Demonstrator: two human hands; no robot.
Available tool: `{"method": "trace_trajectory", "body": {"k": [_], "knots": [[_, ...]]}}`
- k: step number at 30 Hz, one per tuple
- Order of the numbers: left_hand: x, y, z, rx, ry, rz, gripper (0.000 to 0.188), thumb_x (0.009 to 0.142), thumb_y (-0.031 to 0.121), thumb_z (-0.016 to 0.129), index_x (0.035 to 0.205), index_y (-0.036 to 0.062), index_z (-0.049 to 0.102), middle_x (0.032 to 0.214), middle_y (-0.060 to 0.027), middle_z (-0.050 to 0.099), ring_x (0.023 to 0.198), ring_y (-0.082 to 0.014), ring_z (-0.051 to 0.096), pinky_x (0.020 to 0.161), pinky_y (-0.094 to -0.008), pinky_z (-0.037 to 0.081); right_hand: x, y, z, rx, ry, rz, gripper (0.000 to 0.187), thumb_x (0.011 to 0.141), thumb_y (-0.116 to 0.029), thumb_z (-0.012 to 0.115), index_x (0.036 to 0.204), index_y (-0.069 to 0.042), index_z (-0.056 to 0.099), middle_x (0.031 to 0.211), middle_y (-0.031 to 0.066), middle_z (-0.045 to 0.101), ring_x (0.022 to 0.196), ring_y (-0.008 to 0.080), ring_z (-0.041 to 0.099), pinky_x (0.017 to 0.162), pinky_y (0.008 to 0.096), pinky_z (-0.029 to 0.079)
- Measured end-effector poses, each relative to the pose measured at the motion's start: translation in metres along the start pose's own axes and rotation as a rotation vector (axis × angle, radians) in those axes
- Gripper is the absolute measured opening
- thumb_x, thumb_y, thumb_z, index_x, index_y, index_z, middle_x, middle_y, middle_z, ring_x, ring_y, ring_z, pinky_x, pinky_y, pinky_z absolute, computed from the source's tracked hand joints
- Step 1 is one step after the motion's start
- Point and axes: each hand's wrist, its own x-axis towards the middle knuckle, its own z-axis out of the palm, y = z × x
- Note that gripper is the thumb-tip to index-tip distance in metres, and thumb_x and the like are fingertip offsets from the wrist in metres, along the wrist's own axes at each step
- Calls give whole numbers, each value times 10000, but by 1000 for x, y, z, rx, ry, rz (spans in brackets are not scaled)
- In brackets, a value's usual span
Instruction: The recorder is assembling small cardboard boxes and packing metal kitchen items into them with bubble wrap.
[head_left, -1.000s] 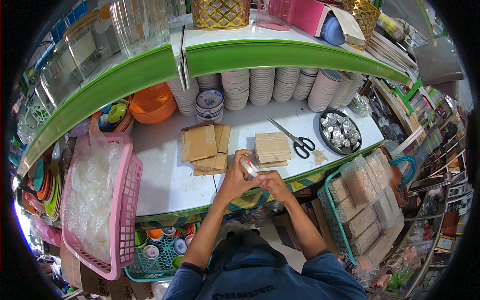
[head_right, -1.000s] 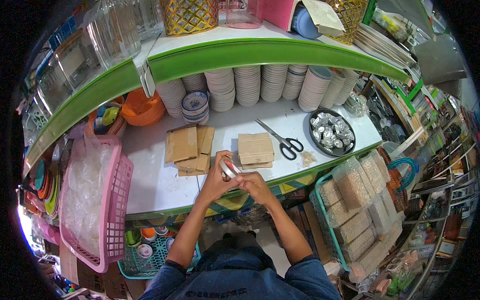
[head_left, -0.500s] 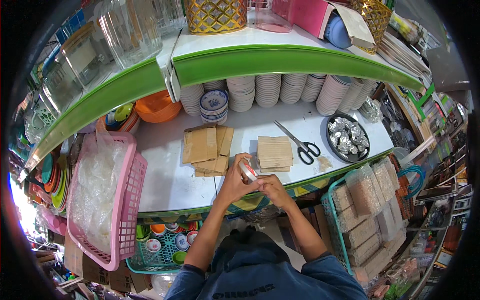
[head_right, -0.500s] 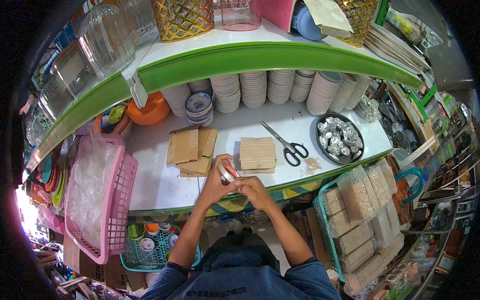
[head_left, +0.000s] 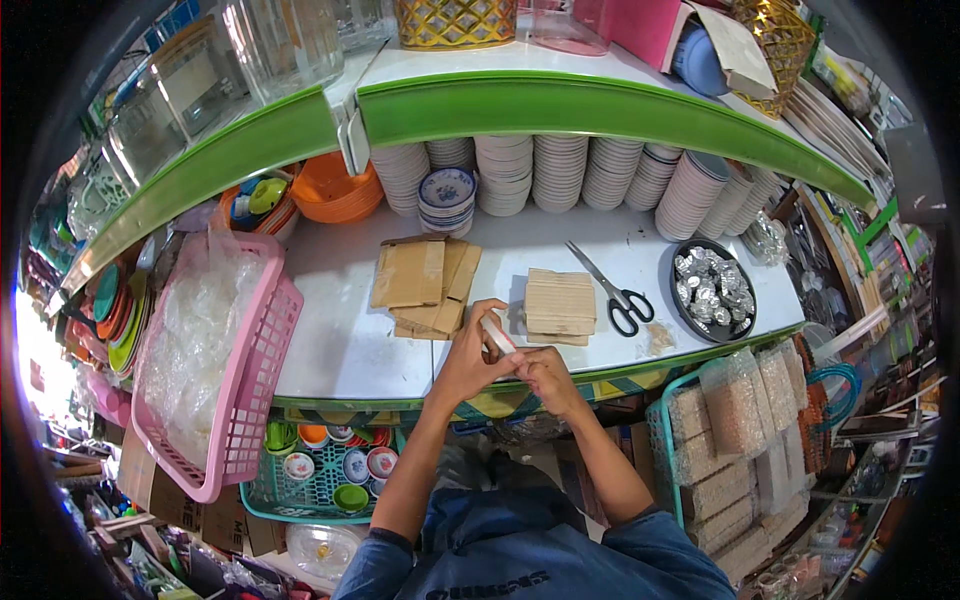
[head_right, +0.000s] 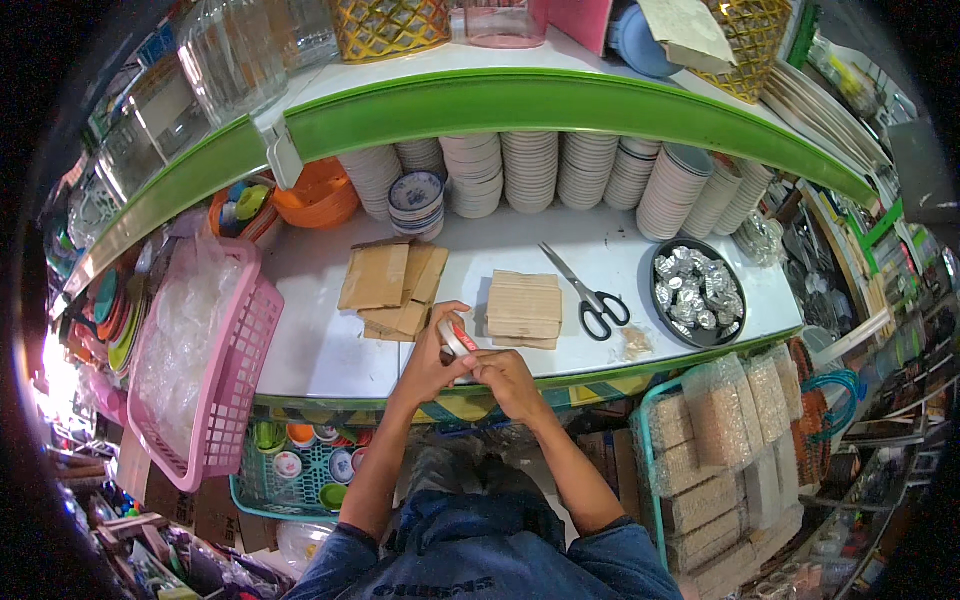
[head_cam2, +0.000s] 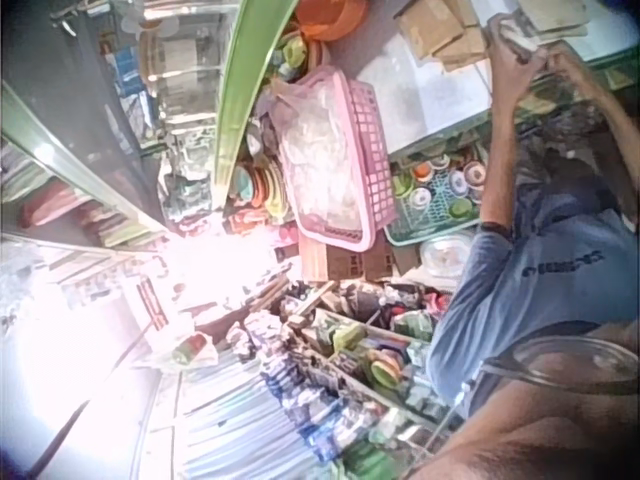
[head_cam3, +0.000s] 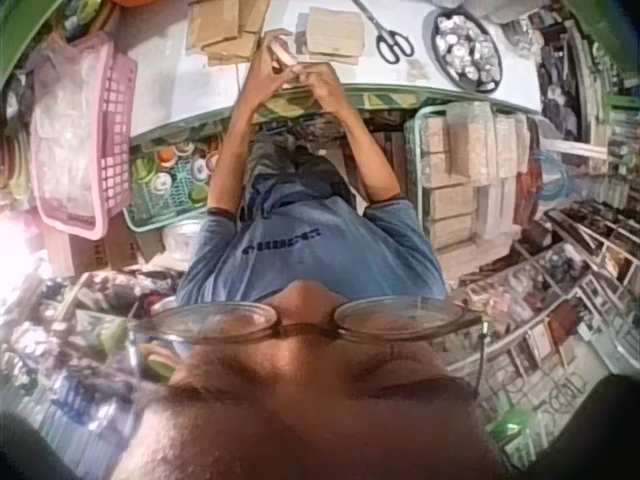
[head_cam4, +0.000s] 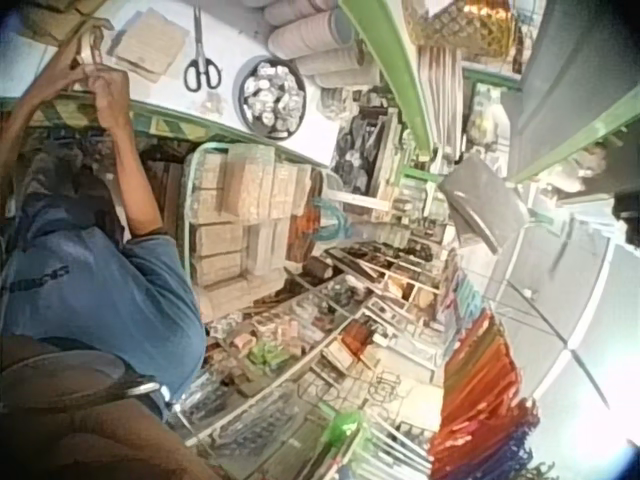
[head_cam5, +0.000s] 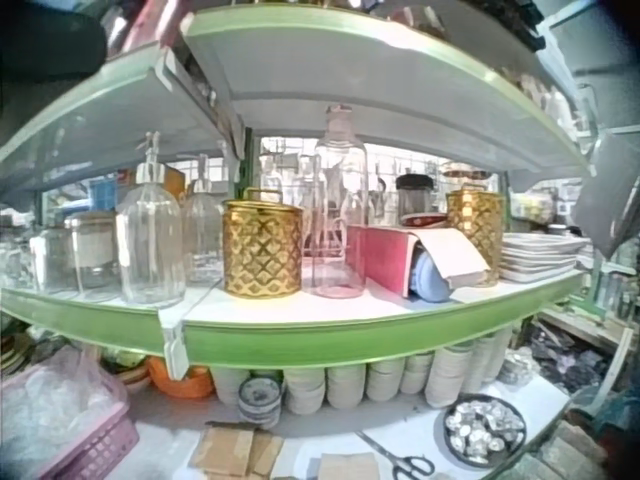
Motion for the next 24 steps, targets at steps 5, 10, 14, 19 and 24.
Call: {"method": "trace_trajectory", "body": {"k": [5, 10, 14, 19, 24], "knots": [[-1, -2, -3, -179, -11, -102, 670, 831, 276, 733, 1349, 86, 352, 967, -77, 504, 631, -135, 540, 577, -261, 449, 1, 2, -8, -37, -69, 67, 303, 852, -186, 484, 887, 86, 613, 649, 74, 523, 594, 123, 418, 559, 306, 362], [-1, -6, -5, -376, -53, -170, 643, 861, 313, 697, 1351, 91, 345, 900, -67, 524, 627, -132, 543, 530, -262, 431, 0, -11, 4, -39, 49, -75, 258, 834, -178, 483, 766, 69, 516, 597, 51, 428, 572, 122, 395, 543, 317, 322], [3, -20, 6, 27, 17, 100, 546, 906, 333, 625, 1335, 104, 376, 820, -63, 538, 515, -133, 516, 447, -271, 380, 1, 10, -7, 1, -7, -25, 246, 828, -171, 497, 790, 71, 508, 607, 43, 437, 567, 119, 405, 546, 314, 333], [0, -8, -3, -157, -30, -214, 553, 905, 415, 575, 1329, 103, 403, 877, -42, 526, 576, -112, 523, 428, -214, 412, 1, 0, 0, 112, 61, 84, 242, 830, -141, 501, 764, 90, 527, 626, 48, 462, 574, 119, 411, 555, 311, 357], [1, -16, -5, -305, -67, -192, 543, 925, 421, 550, 1336, 104, 390, 905, -61, 547, 561, -109, 518, 429, -209, 414, 4, -1, 2, 38, 39, -117, 234, 833, -121, 491, 829, 96, 580, 676, 75, 519, 607, 128, 443, 566, 321, 371]]}}
